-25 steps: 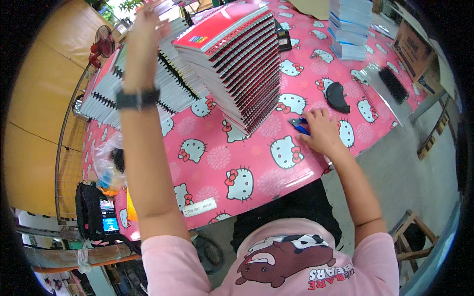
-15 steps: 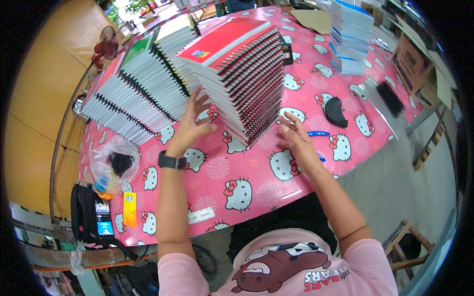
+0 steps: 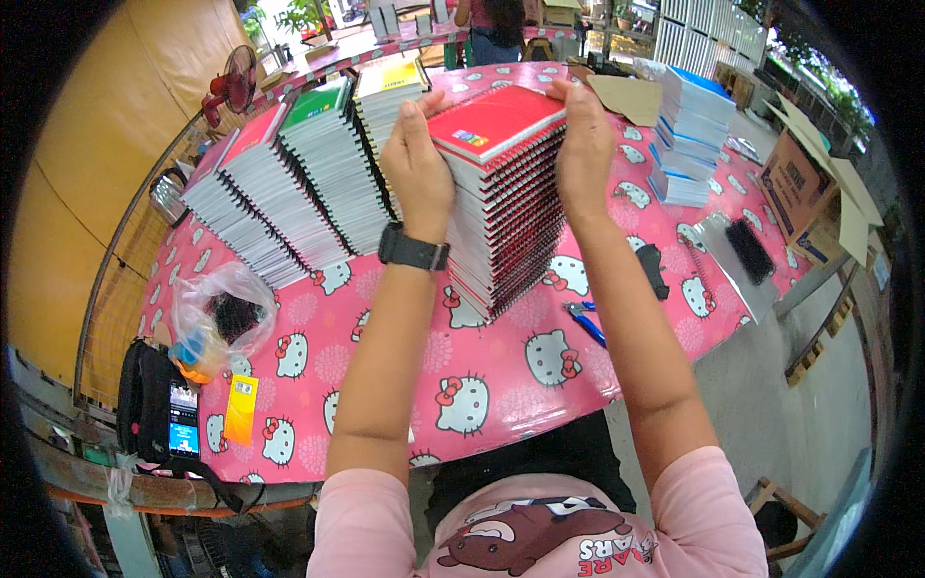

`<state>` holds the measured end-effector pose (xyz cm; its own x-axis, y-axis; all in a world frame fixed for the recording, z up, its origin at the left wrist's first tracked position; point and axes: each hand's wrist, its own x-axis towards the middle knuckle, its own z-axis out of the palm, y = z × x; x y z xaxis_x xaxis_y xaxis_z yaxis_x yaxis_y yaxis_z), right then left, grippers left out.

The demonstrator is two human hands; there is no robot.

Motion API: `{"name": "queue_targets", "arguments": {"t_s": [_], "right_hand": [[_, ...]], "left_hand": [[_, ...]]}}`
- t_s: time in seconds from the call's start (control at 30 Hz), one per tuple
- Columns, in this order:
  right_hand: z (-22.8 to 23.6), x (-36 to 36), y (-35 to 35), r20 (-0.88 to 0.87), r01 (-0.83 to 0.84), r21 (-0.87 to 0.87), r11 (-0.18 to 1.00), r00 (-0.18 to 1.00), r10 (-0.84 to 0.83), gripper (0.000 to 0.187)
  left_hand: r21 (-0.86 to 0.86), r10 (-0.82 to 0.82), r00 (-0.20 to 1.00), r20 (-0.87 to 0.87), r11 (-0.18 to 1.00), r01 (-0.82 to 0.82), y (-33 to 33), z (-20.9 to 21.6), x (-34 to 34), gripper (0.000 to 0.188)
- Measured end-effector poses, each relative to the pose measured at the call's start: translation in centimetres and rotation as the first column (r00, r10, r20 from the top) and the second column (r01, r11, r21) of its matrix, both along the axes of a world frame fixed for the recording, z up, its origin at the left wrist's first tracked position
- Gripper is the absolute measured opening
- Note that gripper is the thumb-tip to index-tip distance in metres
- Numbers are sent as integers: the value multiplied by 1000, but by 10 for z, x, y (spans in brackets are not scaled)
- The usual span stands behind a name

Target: The person uses a pair of blue pliers to trim the wire ends of spiral-bound notebooks, then picks up individual small blue notebooks from a stack and manually inserts spiral wire coils into their punched edges.

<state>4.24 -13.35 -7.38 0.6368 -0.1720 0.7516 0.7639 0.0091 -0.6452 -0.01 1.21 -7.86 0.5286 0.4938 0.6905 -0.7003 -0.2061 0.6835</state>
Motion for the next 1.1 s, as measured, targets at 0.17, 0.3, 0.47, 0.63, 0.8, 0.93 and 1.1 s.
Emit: {"name": "queue_targets", "arguments": {"t_s": [0.17,0.3,0.47,0.63,0.8,0.93,1.1], "right_hand": [[-7,6,6,17,131,-30,991,991,-131,39],[-23,-15,-13,-2,172,-113,979,985,-173,54],[-107,-101,-45,-691,-213,183,960,667,280,64],[-174,-104,-39,-780,-247,424,871,389,490,76],[-172,-84,-23,-779,-227,447,865,376,502,78],[-165,-62,-21,-724,-300,439,847,440,531,75],[-172,2,-19,-612,-339,467,816,542,576,64]], "left_hand": [[134,115,991,70,983,-123,-5,-4,0,46],[36,-61,994,94,998,58,16,-16,-5,46],[2,-368,801,-472,908,419,102,-137,-53,68],[504,71,775,-628,796,336,67,-191,-67,74],[400,41,735,-677,859,320,53,-189,-55,55],[562,208,763,-612,794,234,40,-191,-47,43],[649,334,829,-448,760,44,4,-198,-10,35]]}}
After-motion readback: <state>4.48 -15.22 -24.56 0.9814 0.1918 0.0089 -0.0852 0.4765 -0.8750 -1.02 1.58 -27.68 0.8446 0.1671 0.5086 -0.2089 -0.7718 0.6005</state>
